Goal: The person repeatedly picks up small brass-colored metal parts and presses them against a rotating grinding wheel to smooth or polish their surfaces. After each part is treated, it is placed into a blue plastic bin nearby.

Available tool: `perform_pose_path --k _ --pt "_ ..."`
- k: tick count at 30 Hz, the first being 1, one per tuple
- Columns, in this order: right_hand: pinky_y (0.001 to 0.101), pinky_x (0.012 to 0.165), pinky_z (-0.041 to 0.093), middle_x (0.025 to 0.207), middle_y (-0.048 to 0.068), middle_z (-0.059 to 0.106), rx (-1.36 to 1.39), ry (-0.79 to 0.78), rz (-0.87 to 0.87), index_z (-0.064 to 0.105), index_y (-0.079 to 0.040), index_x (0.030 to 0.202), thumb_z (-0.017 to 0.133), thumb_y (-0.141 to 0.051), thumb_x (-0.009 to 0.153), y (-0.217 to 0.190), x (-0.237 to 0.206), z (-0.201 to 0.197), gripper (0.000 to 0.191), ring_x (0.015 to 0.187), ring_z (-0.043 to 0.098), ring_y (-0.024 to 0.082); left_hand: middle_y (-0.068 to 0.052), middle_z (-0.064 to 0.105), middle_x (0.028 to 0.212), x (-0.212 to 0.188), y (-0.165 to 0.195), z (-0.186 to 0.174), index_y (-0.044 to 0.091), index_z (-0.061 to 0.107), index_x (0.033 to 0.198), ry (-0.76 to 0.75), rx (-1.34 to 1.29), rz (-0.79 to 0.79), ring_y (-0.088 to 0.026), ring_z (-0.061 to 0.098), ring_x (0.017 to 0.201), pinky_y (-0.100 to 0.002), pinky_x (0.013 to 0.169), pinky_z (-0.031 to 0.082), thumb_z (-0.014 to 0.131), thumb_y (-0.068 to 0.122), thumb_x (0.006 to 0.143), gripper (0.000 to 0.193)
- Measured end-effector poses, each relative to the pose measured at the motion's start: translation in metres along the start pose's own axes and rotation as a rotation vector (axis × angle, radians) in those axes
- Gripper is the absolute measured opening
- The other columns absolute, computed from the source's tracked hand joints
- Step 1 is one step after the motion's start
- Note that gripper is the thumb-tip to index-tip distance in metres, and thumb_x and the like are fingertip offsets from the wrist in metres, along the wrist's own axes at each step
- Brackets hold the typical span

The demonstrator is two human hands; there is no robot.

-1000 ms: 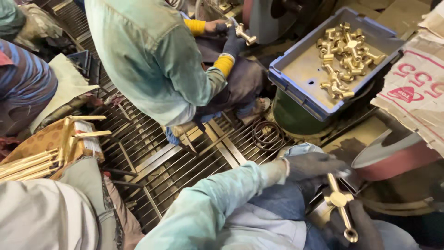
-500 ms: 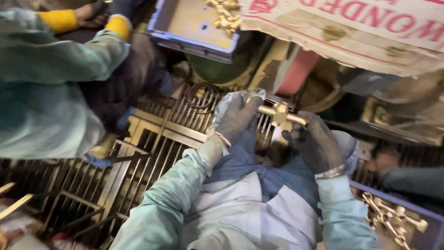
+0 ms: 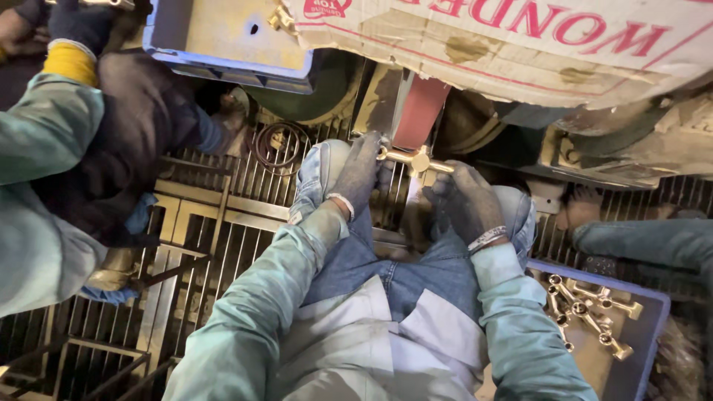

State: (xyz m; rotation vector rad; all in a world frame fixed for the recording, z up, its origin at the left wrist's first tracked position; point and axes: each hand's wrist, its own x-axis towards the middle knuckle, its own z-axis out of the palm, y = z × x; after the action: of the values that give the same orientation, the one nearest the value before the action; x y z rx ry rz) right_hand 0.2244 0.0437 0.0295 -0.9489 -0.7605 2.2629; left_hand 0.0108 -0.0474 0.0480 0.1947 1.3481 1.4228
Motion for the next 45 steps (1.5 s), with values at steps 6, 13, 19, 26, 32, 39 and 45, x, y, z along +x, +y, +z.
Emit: perform_pose_path --k 6,13,19,26,32,39,45 --pt "0.0405 0.081 0.059 0.091 0.008 0.066 -0.195 0.155 -0.042 0.06 -0.003 0.12 0.057 -0.021 0.102 -0.004 0.004 0.018 0.026 0.078 0.065 0.018 -0.005 0.057 0.073 0.031 -0.014 -0.006 0.012 0.058 0.109 0.0 -0.169 -0.07 -0.014 0.053 0.054 -0.033 0.048 0.045 0.045 0.042 0.102 0.034" --pt "0.0281 0.067 0.052 0.086 0.008 0.065 -0.478 0.243 -0.309 0.063 0.0 0.111 0.062 -0.01 0.098 -0.001 -0.003 0.041 0.016 0.071 0.062 0.015 -0.005 0.057 0.066 0.062 -0.033 0.001 0.009 0.06 0.102 0.022 -0.368 -0.239 -0.015 0.052 0.05 -0.032 0.046 0.043 0.04 0.035 0.102 0.033" --pt "0.0269 0.059 0.051 0.082 0.009 0.066 -0.615 0.323 -0.404 0.061 0.001 0.104 0.067 -0.004 0.095 0.002 -0.006 0.07 0.012 0.064 0.063 0.015 -0.007 0.06 0.064 0.068 -0.028 0.012 0.006 0.062 0.104 0.014 -0.457 -0.367 -0.017 0.052 0.046 -0.032 0.045 0.043 0.039 0.033 0.1 0.035" --pt "0.0248 0.054 0.052 0.084 0.01 0.071 -0.729 0.409 -0.352 0.066 0.002 0.099 0.075 -0.008 0.091 0.006 -0.001 0.101 0.016 0.065 0.069 0.015 -0.014 0.064 0.081 0.083 -0.038 0.027 0.001 0.064 0.106 0.184 -0.399 -0.419 -0.025 0.061 0.065 -0.039 0.057 0.051 0.044 0.036 0.1 0.04" --pt "0.0243 0.053 0.054 0.088 0.008 0.068 -0.761 0.457 -0.578 0.056 0.001 0.104 0.082 -0.01 0.086 0.019 0.006 0.113 0.033 0.066 0.067 0.013 -0.011 0.072 0.097 0.087 -0.043 0.038 0.008 0.066 0.108 0.038 -0.37 -0.31 -0.023 0.069 0.084 -0.036 0.073 0.056 0.045 0.034 0.102 0.034" --pt "0.0278 0.056 0.053 0.086 0.009 0.068 -0.556 0.486 -0.454 0.064 0.0 0.11 0.066 -0.018 0.1 -0.001 -0.037 0.086 0.021 0.065 0.065 0.015 -0.004 0.064 0.072 0.027 -0.011 0.007 0.009 0.063 0.108 -0.131 -0.517 -0.486 -0.015 0.056 0.056 -0.03 0.05 0.045 0.056 0.037 0.101 0.03" --pt "0.029 0.056 0.054 0.084 0.012 0.071 -0.557 0.28 -0.285 0.063 -0.001 0.12 0.05 -0.029 0.106 0.011 -0.035 0.075 0.033 0.062 0.067 0.018 -0.004 0.063 0.091 -0.04 0.017 -0.061 0.006 0.057 0.119 -0.287 -0.131 -0.018 -0.015 0.061 0.074 -0.032 0.063 0.053 0.062 0.028 0.101 0.029"
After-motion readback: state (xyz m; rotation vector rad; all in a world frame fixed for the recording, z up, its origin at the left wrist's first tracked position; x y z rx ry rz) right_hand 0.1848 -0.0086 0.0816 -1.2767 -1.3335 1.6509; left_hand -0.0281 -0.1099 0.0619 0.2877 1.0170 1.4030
